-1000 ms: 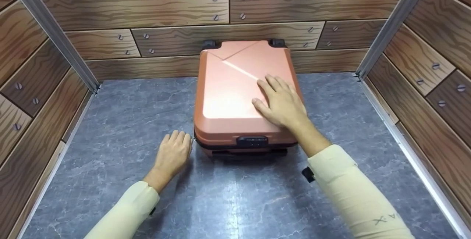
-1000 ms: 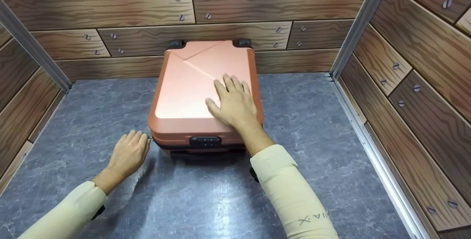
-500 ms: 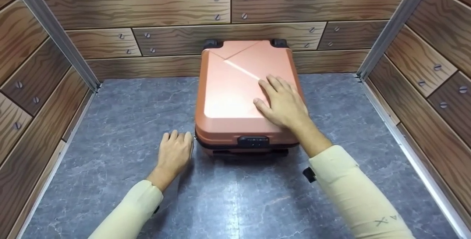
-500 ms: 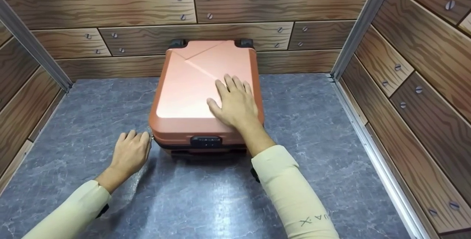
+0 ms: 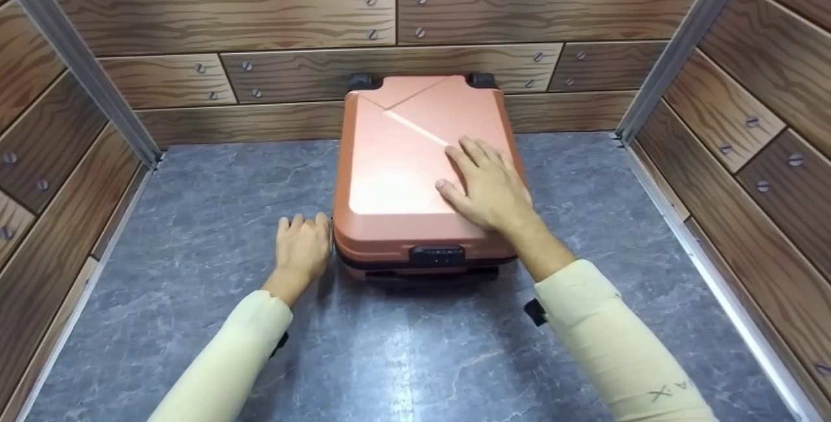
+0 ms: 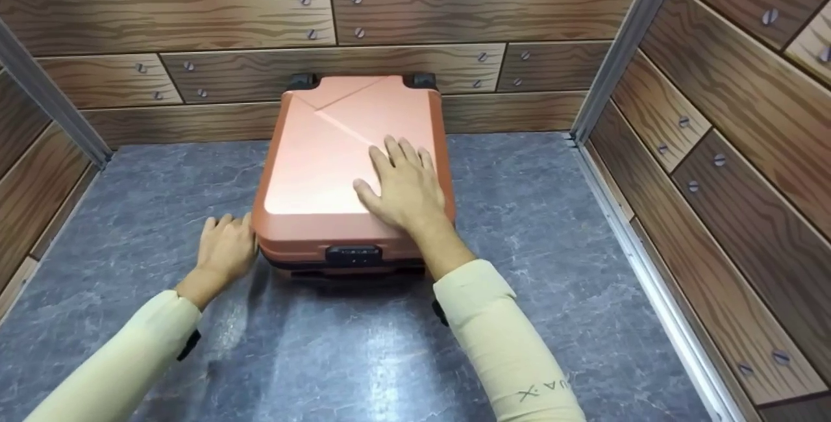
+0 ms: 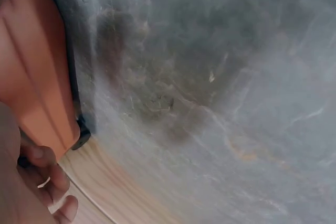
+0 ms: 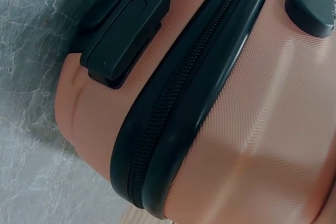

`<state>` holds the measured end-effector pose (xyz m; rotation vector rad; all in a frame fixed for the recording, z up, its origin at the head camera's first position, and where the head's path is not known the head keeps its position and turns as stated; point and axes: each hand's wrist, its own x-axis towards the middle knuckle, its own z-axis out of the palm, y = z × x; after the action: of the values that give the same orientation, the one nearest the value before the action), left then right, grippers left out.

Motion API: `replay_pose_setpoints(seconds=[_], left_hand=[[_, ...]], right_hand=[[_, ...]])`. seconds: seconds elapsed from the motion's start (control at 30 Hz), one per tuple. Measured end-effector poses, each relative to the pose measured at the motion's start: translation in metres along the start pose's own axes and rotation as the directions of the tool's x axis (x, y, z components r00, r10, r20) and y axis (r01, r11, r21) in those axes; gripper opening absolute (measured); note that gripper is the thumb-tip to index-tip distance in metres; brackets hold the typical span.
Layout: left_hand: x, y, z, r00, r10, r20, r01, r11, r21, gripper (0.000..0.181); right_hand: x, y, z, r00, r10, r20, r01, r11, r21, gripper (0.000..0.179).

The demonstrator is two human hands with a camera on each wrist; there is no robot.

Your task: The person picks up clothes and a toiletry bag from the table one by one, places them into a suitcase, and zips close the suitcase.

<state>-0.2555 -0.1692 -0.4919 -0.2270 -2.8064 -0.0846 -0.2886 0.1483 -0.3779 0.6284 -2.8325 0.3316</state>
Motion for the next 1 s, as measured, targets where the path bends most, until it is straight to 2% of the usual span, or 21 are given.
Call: replay_pose_setpoints(seconds=[0.1,0.23,0.43,0.67,1.0], left_hand=[[0.001,-0.002,-0.002,0.999,-0.019,0.027,0.02,0.999,-0.028,0.025],[0.005,0.0,-0.004,0.999,-0.029,0.032,0.03,0.998,-0.053,0.031],[0.013,-0.002,-0.005,0.994,-0.059,0.093,0.063,0.997,-0.043,0.031],[0.018,-0.002,-0.004,0.99,-0.071,0.12,0.077,0.996,-0.046,0.03],[0.028,-0.001,-0.004,0.971,-0.084,0.226,0.095,0.995,-0.036,0.022]], right_hand=[[0.001,-0.003,-0.001,1.0,-0.009,-0.012,0.009,1.0,-0.008,0.069],[0.0,-0.003,-0.004,1.0,-0.004,-0.021,0.003,1.0,-0.019,0.069],[0.0,-0.004,-0.002,1.0,0.002,-0.011,-0.003,1.0,-0.017,0.069],[0.0,-0.004,-0.004,1.0,0.004,-0.012,-0.005,1.0,-0.024,0.069],[-0.003,-0.002,0.001,1.0,0.013,0.001,-0.013,1.0,-0.016,0.069]])
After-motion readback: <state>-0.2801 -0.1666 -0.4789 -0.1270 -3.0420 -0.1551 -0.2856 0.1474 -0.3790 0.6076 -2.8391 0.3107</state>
